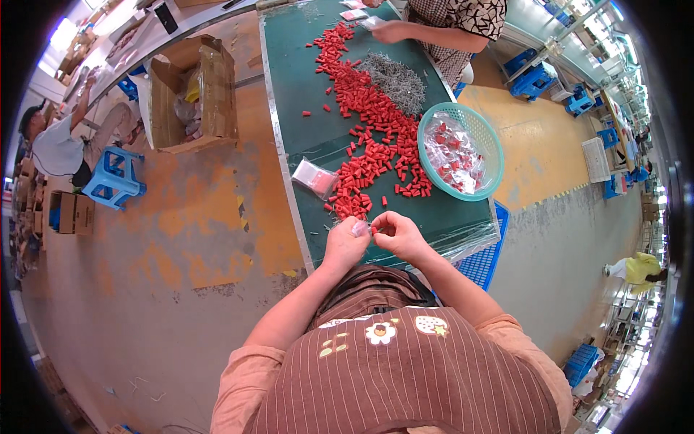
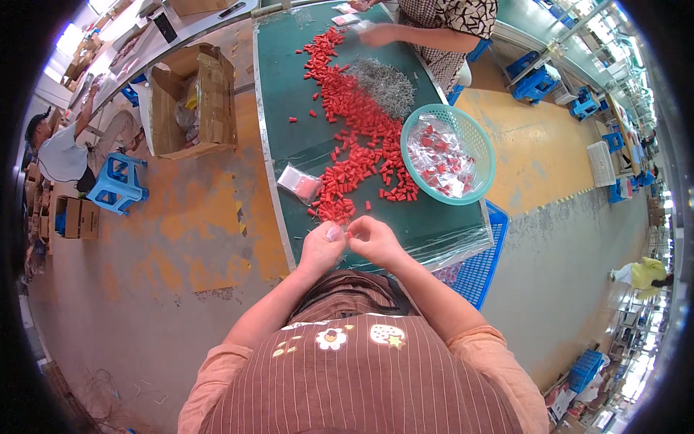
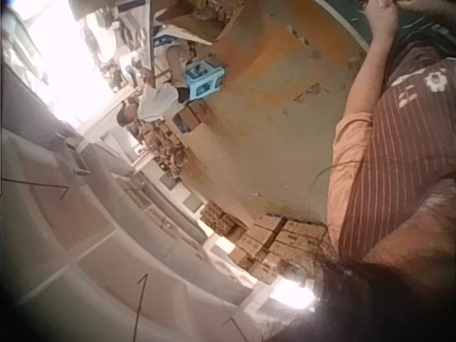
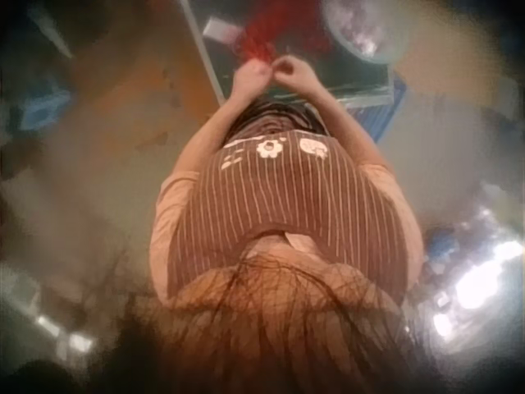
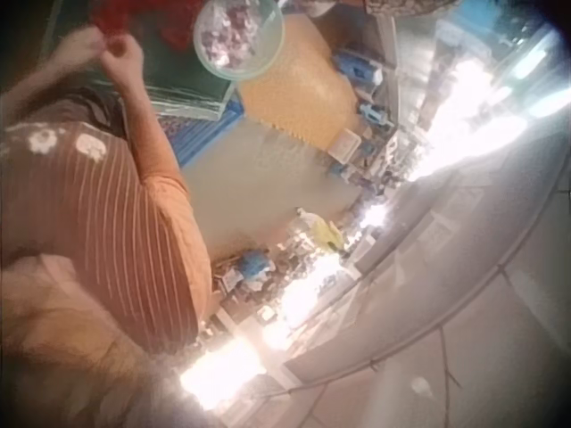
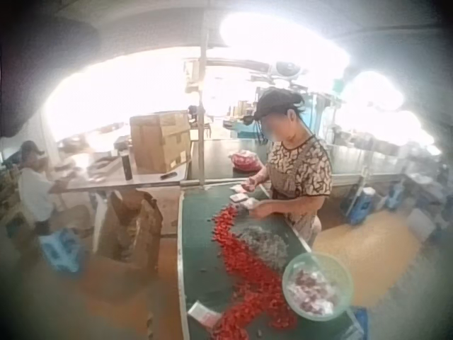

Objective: The person assembles small electronic or mechanical parts by hand, inserting metal pins into red plastic housings and placing the assembled parts into a plastic bag.

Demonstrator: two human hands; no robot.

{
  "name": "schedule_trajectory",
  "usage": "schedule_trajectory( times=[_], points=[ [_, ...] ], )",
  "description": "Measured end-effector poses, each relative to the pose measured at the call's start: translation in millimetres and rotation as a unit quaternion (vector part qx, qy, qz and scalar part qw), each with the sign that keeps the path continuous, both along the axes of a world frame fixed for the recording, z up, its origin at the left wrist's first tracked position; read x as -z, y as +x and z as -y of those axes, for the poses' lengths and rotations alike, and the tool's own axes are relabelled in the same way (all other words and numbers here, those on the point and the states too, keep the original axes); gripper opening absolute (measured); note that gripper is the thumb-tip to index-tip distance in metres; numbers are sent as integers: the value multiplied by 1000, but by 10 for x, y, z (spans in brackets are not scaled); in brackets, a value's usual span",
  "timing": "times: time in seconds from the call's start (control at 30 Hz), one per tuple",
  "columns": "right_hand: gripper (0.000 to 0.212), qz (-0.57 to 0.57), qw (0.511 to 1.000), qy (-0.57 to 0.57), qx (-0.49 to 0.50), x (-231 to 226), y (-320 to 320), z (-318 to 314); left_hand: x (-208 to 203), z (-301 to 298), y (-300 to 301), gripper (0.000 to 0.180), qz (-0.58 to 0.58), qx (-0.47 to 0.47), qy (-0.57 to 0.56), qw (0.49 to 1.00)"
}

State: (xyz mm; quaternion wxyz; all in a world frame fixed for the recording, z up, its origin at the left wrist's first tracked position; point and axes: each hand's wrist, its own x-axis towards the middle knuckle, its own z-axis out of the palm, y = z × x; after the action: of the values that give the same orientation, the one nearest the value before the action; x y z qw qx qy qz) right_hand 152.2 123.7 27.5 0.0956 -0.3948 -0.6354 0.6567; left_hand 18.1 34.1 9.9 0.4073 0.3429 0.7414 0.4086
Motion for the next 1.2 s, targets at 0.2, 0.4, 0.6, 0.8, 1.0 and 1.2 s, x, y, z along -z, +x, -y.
schedule_trajectory(
  times=[0.2,0.4,0.6,0.8,1.0,1.2],
  points=[
    [15,48,980,189,-29,-140,23,53,-11,7,6,23,-7,7,-1,1000],
    [15,45,912,392,-110,-367,-8,100,9,12,-1,23,-1,4,-10,1000],
    [14,7,882,458,-107,-471,-5,62,-77,8,-11,23,-5,-4,-14,1000],
    [10,23,875,459,-150,-371,91,50,-23,37,-40,11,134,24,41,990],
    [8,-16,977,211,-26,-323,174,3,-59,88,-58,7,271,14,111,956],
    [12,-76,991,85,71,-316,189,18,-116,55,-37,5,304,-7,119,945]
  ],
)
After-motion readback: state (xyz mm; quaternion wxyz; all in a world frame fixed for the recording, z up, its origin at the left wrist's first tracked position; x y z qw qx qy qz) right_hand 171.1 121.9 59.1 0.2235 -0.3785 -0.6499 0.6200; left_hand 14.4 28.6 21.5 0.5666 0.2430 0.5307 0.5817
